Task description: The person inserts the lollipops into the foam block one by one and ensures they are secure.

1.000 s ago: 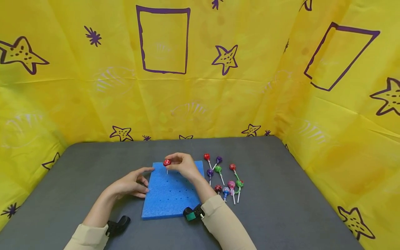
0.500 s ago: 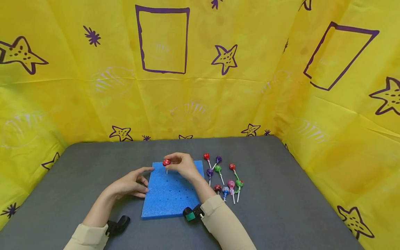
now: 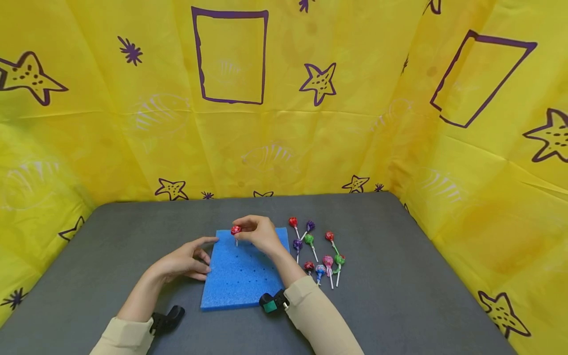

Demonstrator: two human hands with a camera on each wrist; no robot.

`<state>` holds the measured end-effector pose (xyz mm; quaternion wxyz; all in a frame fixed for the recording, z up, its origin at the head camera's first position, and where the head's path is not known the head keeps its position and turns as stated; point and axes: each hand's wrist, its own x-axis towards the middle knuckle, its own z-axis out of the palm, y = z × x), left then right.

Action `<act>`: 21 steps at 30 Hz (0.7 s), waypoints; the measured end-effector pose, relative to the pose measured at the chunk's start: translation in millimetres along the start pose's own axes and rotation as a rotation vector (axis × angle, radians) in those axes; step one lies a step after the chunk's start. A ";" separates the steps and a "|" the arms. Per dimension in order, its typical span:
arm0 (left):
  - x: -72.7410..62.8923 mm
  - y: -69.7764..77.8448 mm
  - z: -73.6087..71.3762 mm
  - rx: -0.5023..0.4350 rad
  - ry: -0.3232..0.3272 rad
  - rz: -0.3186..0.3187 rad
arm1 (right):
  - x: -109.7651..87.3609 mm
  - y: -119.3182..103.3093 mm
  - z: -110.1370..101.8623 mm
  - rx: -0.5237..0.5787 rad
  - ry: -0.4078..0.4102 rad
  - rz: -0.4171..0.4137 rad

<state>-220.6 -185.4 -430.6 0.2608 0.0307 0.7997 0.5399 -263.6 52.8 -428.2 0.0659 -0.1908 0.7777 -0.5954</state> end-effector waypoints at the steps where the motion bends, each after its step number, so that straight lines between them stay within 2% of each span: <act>1: -0.1 -0.1 0.0 0.000 0.000 0.001 | 0.0 -0.7 0.2 -0.009 0.006 -0.001; 14: 0.5 -1.3 -0.6 -0.005 -0.007 0.022 | -1.1 -6.5 -2.2 -0.050 0.036 -0.014; 21: -0.7 -0.7 -0.4 -0.004 -0.003 0.015 | -0.4 -6.9 -3.1 -0.110 0.052 -0.019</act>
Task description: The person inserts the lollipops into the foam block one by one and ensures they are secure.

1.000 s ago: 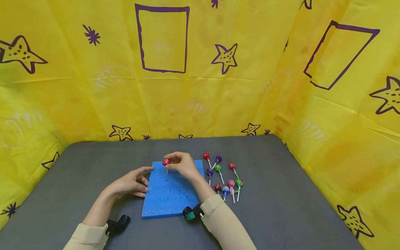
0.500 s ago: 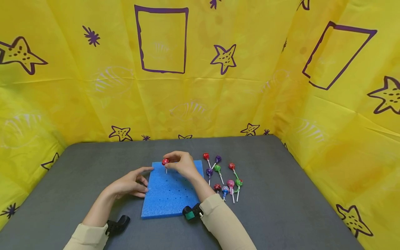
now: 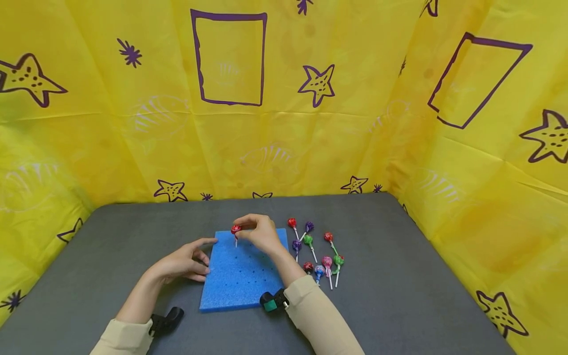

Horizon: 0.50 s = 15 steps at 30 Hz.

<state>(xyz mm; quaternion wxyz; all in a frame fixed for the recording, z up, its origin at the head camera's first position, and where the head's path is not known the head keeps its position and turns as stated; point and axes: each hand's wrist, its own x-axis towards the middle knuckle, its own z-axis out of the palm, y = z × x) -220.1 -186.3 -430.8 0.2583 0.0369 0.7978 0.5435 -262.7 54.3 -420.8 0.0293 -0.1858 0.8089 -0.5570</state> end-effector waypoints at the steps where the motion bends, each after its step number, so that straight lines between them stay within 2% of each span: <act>1: 0.0 0.0 0.1 0.000 0.000 0.000 | 0.2 0.0 -0.1 0.000 0.003 0.002; 15: 0.2 0.4 0.6 0.007 0.000 -0.006 | 1.6 -0.8 -14.0 0.002 0.019 0.025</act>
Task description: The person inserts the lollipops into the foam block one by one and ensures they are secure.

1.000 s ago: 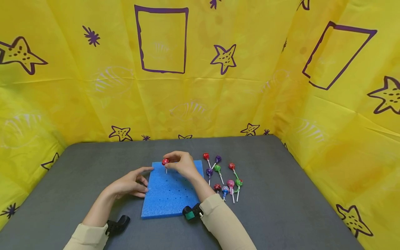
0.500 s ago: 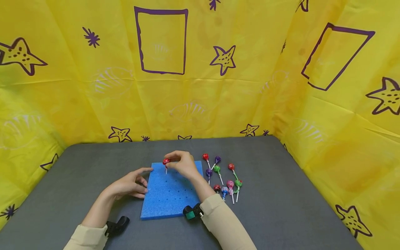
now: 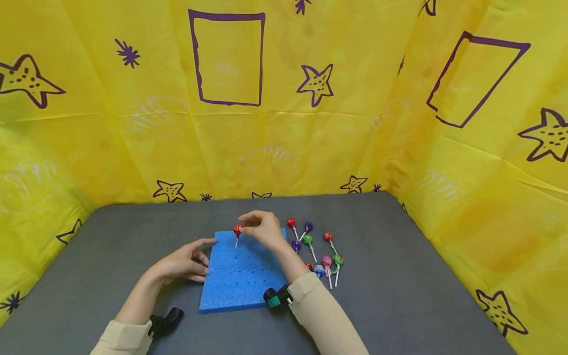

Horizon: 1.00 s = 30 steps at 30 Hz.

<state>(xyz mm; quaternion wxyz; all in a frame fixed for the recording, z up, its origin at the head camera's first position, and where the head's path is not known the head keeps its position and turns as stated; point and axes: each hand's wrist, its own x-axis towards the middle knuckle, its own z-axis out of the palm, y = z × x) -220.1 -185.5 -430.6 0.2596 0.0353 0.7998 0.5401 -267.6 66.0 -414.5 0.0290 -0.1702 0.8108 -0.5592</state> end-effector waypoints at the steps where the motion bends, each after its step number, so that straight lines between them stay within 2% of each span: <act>1: 0.0 0.1 -0.1 0.001 0.000 0.002 | 0.5 0.5 -1.9 0.002 0.004 0.004; 9: -0.2 -0.1 -1.6 0.005 -0.004 0.023 | 1.9 3.7 -23.2 -0.011 0.066 0.037; 16: -1.1 -1.1 -1.6 0.005 -0.003 0.021 | 0.8 11.2 -47.2 -0.068 0.140 0.056; 21: -2.4 -1.3 -0.3 0.004 0.003 0.018 | -0.7 17.0 -66.2 -0.102 0.198 0.101; 30: -2.5 -0.2 0.5 -0.003 0.002 0.020 | -5.8 28.6 -93.6 -0.046 0.297 0.189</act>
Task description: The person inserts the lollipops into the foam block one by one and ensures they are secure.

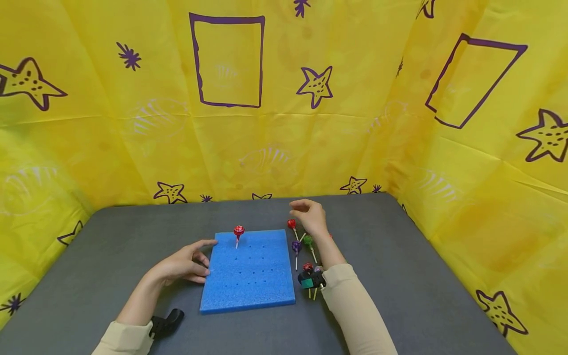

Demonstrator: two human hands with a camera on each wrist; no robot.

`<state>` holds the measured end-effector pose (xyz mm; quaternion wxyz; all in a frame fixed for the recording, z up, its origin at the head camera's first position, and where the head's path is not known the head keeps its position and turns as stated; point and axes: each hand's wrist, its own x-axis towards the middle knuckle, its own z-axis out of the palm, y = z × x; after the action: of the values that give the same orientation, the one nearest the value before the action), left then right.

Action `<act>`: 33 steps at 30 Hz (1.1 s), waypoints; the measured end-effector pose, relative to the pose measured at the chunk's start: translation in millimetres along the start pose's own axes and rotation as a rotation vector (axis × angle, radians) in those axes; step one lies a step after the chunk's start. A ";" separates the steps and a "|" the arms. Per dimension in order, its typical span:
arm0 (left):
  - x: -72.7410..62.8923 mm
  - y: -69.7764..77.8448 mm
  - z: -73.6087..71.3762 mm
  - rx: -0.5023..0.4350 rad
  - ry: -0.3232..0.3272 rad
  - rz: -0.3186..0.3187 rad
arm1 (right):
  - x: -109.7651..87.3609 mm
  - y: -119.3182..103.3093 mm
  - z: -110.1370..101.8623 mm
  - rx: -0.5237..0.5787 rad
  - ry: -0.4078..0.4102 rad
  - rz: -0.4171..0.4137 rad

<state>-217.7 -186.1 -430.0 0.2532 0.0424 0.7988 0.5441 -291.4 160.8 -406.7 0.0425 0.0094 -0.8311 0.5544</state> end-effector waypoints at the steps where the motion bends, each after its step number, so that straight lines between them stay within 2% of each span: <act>1: 0.0 0.2 0.0 0.001 0.000 -0.002 | 0.5 1.6 -1.9 0.001 0.004 0.000; 15: 0.2 0.4 0.9 0.008 0.010 -0.016 | 3.9 20.9 -20.5 -0.081 0.058 0.052; 24: -0.2 0.5 1.9 0.010 0.016 -0.019 | 5.4 26.2 -25.1 -0.180 0.091 0.144; 33: -0.9 0.5 1.9 0.020 0.015 -0.019 | 6.8 34.2 -26.3 -0.213 0.063 0.170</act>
<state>-216.1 -184.5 -429.8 0.2517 0.0332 0.8064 0.5341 -298.7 198.4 -427.6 0.0223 -0.0831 -0.8813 0.4647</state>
